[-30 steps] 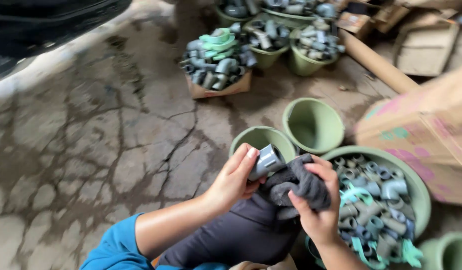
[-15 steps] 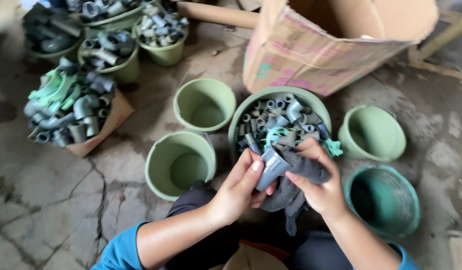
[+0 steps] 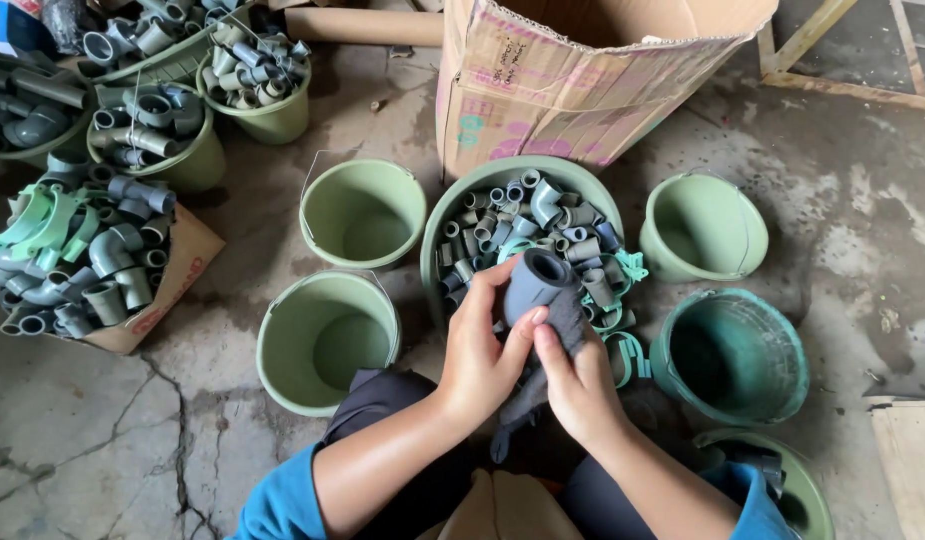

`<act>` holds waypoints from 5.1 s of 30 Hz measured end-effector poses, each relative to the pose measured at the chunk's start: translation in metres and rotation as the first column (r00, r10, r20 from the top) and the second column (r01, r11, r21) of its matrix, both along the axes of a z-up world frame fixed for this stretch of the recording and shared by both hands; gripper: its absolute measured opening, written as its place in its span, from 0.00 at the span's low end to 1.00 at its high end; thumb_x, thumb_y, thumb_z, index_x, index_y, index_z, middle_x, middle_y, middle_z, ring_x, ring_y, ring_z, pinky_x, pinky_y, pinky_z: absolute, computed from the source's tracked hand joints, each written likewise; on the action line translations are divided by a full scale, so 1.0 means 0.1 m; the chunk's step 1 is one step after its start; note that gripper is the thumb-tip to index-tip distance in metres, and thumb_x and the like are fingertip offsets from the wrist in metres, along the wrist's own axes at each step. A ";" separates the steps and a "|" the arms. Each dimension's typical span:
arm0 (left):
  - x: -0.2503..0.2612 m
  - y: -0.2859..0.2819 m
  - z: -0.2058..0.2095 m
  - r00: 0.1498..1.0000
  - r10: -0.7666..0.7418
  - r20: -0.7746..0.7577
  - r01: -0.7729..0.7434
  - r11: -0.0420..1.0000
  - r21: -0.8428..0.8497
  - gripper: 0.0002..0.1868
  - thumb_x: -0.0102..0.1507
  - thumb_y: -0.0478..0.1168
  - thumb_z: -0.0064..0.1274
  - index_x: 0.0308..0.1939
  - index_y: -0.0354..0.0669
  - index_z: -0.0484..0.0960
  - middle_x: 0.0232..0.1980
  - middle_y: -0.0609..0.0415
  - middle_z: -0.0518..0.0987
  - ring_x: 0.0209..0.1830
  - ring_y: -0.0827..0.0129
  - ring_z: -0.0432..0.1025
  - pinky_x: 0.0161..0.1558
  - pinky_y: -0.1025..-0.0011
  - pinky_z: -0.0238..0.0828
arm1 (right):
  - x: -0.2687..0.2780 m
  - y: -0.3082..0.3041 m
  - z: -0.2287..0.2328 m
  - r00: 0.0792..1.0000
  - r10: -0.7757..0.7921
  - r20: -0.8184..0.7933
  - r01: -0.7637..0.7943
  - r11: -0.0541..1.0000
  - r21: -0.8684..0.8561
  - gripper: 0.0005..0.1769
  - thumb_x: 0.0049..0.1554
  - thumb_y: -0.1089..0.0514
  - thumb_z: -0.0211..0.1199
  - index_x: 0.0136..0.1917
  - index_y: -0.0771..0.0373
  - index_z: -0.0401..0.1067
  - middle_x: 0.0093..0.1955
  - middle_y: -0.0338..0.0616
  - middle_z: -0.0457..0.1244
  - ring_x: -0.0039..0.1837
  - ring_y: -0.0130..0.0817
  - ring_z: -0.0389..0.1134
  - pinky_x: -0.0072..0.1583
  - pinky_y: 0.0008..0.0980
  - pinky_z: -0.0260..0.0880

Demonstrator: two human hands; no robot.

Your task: The person sits on the floor and wipes individual plastic pipe fittings with a cloth, picking them from a bucket and placing them into another bucket. The person handles each fitting one at a time, rotating it to wipe all sides before moving to the next item.

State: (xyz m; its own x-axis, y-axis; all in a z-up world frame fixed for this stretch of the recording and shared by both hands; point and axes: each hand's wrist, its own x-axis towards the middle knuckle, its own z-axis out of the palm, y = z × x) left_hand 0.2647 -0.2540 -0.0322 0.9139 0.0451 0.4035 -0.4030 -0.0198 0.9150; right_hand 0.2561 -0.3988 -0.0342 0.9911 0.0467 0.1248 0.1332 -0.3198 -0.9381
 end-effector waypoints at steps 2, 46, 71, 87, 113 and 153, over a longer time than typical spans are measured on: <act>0.05 0.02 -0.06 0.999 0.024 -0.024 -0.025 0.999 -0.045 0.26 0.64 0.38 0.60 0.63 0.34 0.71 0.61 0.35 0.79 0.57 0.40 0.76 0.53 0.49 0.76 | 0.01 -0.09 0.03 0.988 0.064 0.138 -0.050 0.993 -0.103 0.20 0.64 0.52 0.57 0.61 0.69 0.73 0.57 0.58 0.67 0.58 0.49 0.69 0.61 0.47 0.68; 0.10 -0.17 -0.73 0.746 -0.664 -0.049 0.463 0.571 -0.678 0.34 0.74 0.55 0.33 0.77 0.34 0.61 0.46 0.40 0.77 0.38 0.69 0.76 0.39 0.70 0.80 | 0.25 -0.13 0.17 0.748 0.202 0.633 -0.179 0.979 -0.101 0.32 0.57 0.44 0.66 0.71 0.57 0.68 0.81 0.55 0.53 0.81 0.49 0.54 0.82 0.48 0.47; 0.18 -0.03 -0.28 0.970 -0.230 0.077 0.225 0.972 0.066 0.32 0.53 0.42 0.74 0.57 0.38 0.77 0.61 0.43 0.72 0.58 0.54 0.69 0.56 0.60 0.69 | 0.06 -0.33 -0.64 0.983 0.044 0.176 -0.104 0.932 0.348 0.25 0.59 0.54 0.66 0.66 0.65 0.69 0.62 0.49 0.66 0.65 0.38 0.65 0.68 0.39 0.61; 0.24 -0.16 -0.95 0.463 -0.560 -0.687 0.494 0.807 -0.324 0.21 0.55 0.30 0.59 0.53 0.36 0.81 0.44 0.48 0.82 0.44 0.63 0.74 0.48 0.67 0.70 | -0.10 -0.74 -0.03 0.970 0.100 0.223 -0.166 0.940 0.298 0.16 0.57 0.57 0.70 0.58 0.53 0.74 0.73 0.47 0.56 0.79 0.40 0.57 0.75 0.39 0.62; 0.04 -2.68 -0.99 -0.088 -0.447 -0.890 0.747 0.562 -0.356 0.47 0.59 0.44 0.58 0.81 0.43 0.56 0.76 0.35 0.65 0.69 0.42 0.68 0.61 0.48 0.71 | -2.09 -4.21 -2.16 0.386 -0.799 -0.461 0.891 0.452 -0.038 0.29 0.47 0.59 0.78 0.62 0.60 0.73 0.57 0.47 0.66 0.60 0.49 0.70 0.55 0.51 0.77; 0.65 -0.81 -0.77 0.574 -0.235 -0.785 0.696 0.644 0.316 0.46 0.60 0.63 0.55 0.76 0.54 0.53 0.73 0.42 0.59 0.72 0.35 0.60 0.72 0.44 0.61 | 0.76 -1.30 -1.23 0.905 0.072 -0.419 0.169 0.843 0.511 0.23 0.53 0.68 0.71 0.62 0.59 0.75 0.54 0.39 0.66 0.57 0.32 0.67 0.60 0.37 0.72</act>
